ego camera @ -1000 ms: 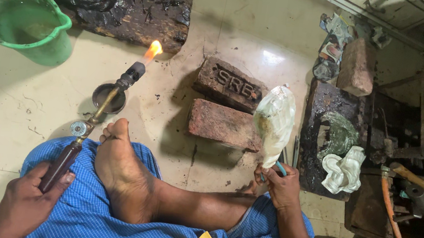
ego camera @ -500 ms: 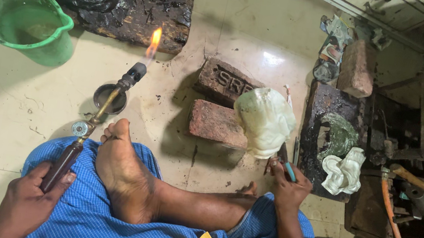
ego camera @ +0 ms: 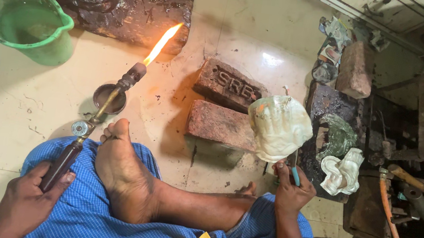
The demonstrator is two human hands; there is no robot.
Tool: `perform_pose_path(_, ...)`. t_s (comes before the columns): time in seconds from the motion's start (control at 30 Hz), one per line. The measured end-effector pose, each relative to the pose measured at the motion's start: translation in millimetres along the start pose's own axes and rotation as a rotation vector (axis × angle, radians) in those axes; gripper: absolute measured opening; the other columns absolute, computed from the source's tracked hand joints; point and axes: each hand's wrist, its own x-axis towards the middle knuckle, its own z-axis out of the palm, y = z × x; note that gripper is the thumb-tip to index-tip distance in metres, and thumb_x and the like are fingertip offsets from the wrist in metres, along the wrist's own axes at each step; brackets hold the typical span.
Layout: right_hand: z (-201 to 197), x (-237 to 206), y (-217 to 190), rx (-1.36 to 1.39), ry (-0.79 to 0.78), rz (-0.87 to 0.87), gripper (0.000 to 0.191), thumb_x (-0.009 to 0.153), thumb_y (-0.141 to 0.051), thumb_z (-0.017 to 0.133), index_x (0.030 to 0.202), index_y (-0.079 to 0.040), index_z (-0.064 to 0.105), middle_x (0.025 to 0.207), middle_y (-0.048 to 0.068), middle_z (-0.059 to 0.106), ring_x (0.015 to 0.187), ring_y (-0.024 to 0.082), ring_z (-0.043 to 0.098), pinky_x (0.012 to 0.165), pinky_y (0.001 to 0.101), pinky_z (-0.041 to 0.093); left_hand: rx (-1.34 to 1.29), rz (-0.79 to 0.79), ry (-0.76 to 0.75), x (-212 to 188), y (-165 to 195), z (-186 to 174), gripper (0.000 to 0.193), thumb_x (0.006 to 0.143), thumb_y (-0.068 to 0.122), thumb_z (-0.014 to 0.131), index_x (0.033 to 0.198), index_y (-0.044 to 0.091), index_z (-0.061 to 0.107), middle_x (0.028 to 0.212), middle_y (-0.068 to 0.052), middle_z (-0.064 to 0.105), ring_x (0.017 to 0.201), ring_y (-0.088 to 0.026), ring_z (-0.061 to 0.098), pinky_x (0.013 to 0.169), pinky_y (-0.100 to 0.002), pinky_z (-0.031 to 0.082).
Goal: The person sits on the floor holding a brass blowtorch, heating a white hand-shaped wax pattern resting on bricks. They hold a thin metal rod in the other hand, moving it over the flame and the pattern, repositioning the torch and the pattern, and finally lift the pattern with pliers and place it into a green pitcher.
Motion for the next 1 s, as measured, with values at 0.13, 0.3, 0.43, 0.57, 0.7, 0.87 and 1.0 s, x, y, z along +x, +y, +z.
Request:
perform_pose_path(0.13, 1, 1, 0, 0.006, 0.007, 0.011, 0.013, 0.095, -0.006, 0.076, 0.089, 0.005, 0.076, 0.077, 0.006, 0.072, 0.068, 0.009, 0.065, 0.065, 0.0237, 0.053, 0.011, -0.018, -0.015, 1, 1, -1, 0.035, 0.089, 0.043, 0.073, 0.107, 0.013, 0.077, 0.068, -0.014, 0.066, 0.059, -0.026, 0.066, 0.065, -0.041, 0.054)
perform_pose_path(0.3, 2, 2, 1, 0.078, 0.016, 0.040, 0.011, 0.095, -0.006, 0.076, 0.094, 0.005, 0.076, 0.079, 0.006, 0.074, 0.070, 0.009, 0.067, 0.067, 0.0242, 0.055, -0.003, -0.014, -0.018, 0, -1, 0, 0.035, 0.089, 0.043, 0.073, 0.105, 0.012, 0.077, 0.067, -0.014, 0.065, 0.059, -0.027, 0.065, 0.064, -0.042, 0.054)
perform_pose_path(0.43, 1, 2, 3, 0.059, 0.022, 0.074, 0.011, 0.095, -0.005, 0.076, 0.098, 0.005, 0.077, 0.081, 0.006, 0.074, 0.071, 0.010, 0.068, 0.067, 0.0243, 0.055, 0.005, -0.008, -0.010, -1, -1, 1, 0.035, 0.089, 0.043, 0.073, 0.106, 0.012, 0.076, 0.066, -0.014, 0.064, 0.058, -0.025, 0.065, 0.063, -0.041, 0.054)
perform_pose_path(0.57, 2, 3, 6, 0.081, 0.022, 0.078, 0.012, 0.095, -0.005, 0.075, 0.098, 0.006, 0.076, 0.081, 0.007, 0.074, 0.071, 0.011, 0.068, 0.066, 0.0245, 0.056, 0.012, -0.012, -0.010, 0, -1, 0, 0.035, 0.089, 0.043, 0.073, 0.106, 0.012, 0.076, 0.066, -0.013, 0.065, 0.057, -0.024, 0.066, 0.063, -0.041, 0.054)
perform_pose_path(0.7, 2, 3, 8, 0.134, 0.009, 0.091, 0.012, 0.096, -0.004, 0.074, 0.099, 0.007, 0.075, 0.082, 0.008, 0.074, 0.071, 0.012, 0.069, 0.065, 0.0253, 0.057, 0.001, -0.003, -0.012, -1, -1, 0, 0.035, 0.090, 0.042, 0.073, 0.106, 0.012, 0.076, 0.065, -0.013, 0.065, 0.056, -0.024, 0.065, 0.063, -0.040, 0.054)
perform_pose_path(0.87, 2, 3, 9, 0.167, 0.007, 0.097, 0.011, 0.096, -0.002, 0.074, 0.100, 0.008, 0.074, 0.083, 0.009, 0.074, 0.071, 0.013, 0.069, 0.066, 0.0260, 0.057, 0.003, 0.003, -0.003, -1, -1, 1, 0.035, 0.090, 0.042, 0.073, 0.106, 0.011, 0.076, 0.065, -0.013, 0.064, 0.056, -0.024, 0.065, 0.062, -0.040, 0.054)
perform_pose_path(1.0, 2, 3, 12, 0.182, 0.002, 0.091, 0.011, 0.096, -0.002, 0.073, 0.100, 0.008, 0.074, 0.084, 0.009, 0.074, 0.072, 0.013, 0.069, 0.066, 0.0265, 0.057, -0.007, 0.016, -0.005, -1, -2, 2, 0.034, 0.089, 0.041, 0.072, 0.105, 0.011, 0.076, 0.066, -0.012, 0.065, 0.056, -0.024, 0.064, 0.062, -0.040, 0.053)
